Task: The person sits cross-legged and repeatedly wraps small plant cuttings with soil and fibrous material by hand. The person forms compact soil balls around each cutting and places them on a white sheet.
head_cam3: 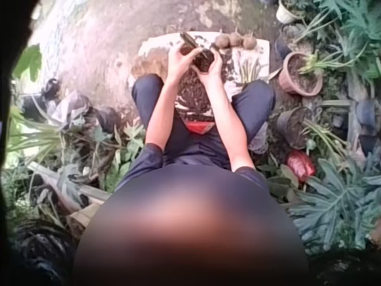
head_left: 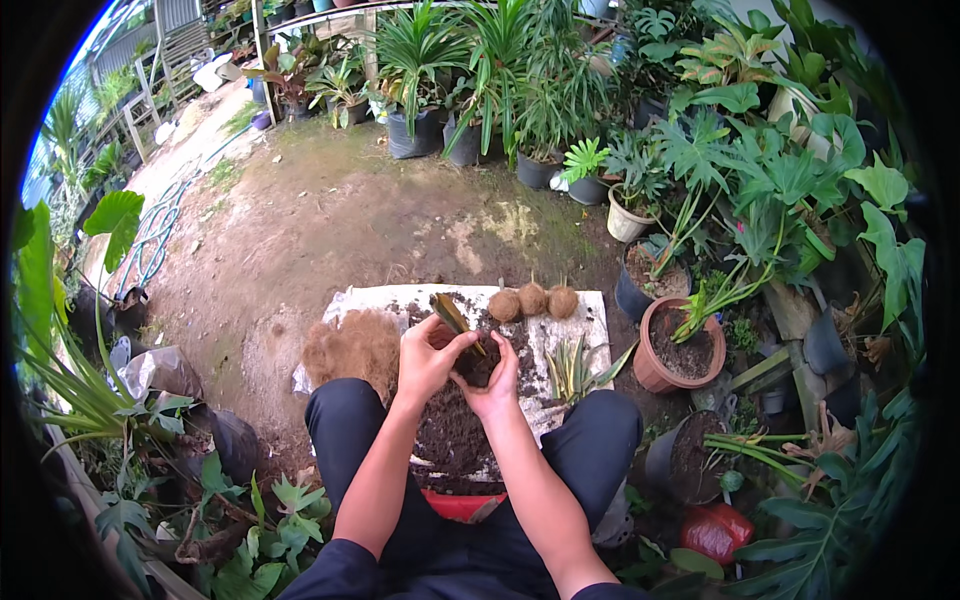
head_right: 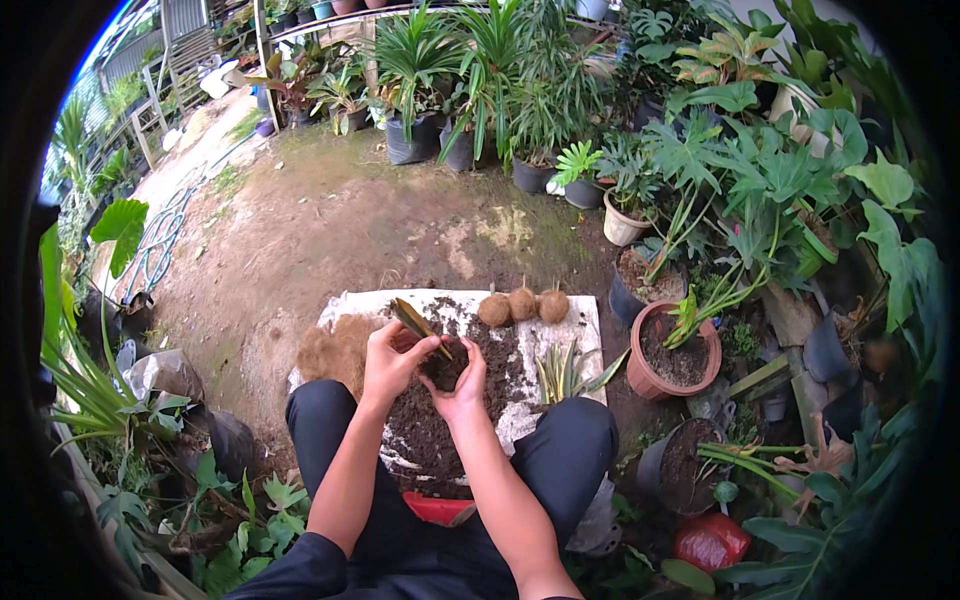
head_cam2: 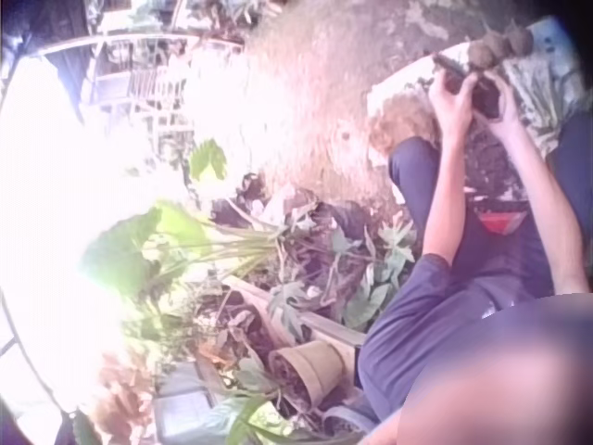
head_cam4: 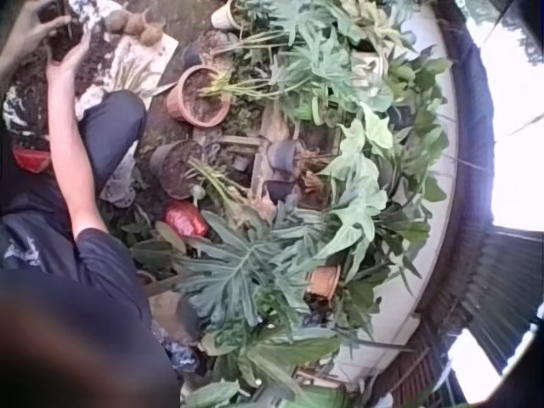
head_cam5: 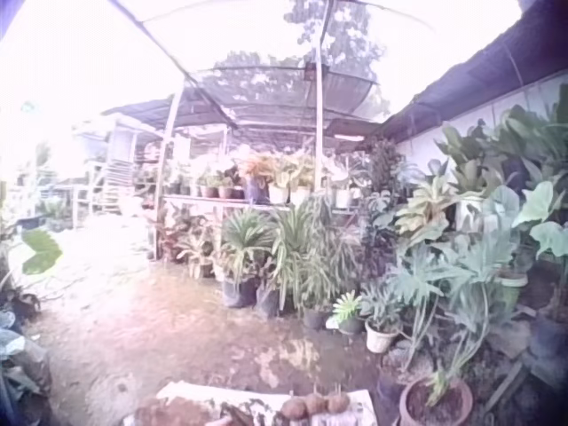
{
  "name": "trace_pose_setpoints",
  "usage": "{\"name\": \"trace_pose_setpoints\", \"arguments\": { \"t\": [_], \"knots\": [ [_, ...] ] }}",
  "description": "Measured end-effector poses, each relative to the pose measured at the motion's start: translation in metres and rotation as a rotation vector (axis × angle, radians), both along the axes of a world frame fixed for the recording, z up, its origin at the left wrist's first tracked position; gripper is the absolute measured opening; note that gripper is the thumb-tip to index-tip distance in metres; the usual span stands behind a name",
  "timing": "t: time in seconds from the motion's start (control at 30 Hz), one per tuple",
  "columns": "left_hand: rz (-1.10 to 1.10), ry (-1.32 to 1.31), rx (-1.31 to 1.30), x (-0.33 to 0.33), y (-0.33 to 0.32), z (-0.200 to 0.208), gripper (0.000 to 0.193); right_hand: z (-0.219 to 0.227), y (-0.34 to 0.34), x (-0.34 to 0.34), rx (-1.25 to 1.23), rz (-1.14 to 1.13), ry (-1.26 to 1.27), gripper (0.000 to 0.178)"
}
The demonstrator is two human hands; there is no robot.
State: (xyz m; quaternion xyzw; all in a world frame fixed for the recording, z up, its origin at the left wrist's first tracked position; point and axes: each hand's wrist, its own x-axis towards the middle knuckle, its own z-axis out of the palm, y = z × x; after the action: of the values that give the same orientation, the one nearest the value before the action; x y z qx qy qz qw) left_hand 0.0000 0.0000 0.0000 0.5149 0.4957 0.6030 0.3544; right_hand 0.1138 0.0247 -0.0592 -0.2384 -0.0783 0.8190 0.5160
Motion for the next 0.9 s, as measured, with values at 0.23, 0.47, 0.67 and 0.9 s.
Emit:
{"name": "trace_pose_setpoints", "arguments": {
  "t": [0.23,0.47,0.67,0.9],
  "knots": [
    [-0.002,0.317,0.008,0.019,-0.009,0.013,0.017,-0.007,0.001,0.006,-0.096,-0.018,0.026,0.031],
    [0.019,0.51,0.105,0.024,-0.011,0.0,0.019,-0.004,-0.004,0.008,-0.03,-0.037,0.14,0.032],
    [0.059,0.757,0.267,0.036,-0.012,-0.01,0.021,-0.017,0.01,0.014,-0.017,-0.119,0.101,0.037],
    [-0.016,0.733,0.198,0.032,-0.018,-0.002,0.018,-0.01,0.012,0.019,0.144,-0.013,0.164,0.044]
  ]
}}
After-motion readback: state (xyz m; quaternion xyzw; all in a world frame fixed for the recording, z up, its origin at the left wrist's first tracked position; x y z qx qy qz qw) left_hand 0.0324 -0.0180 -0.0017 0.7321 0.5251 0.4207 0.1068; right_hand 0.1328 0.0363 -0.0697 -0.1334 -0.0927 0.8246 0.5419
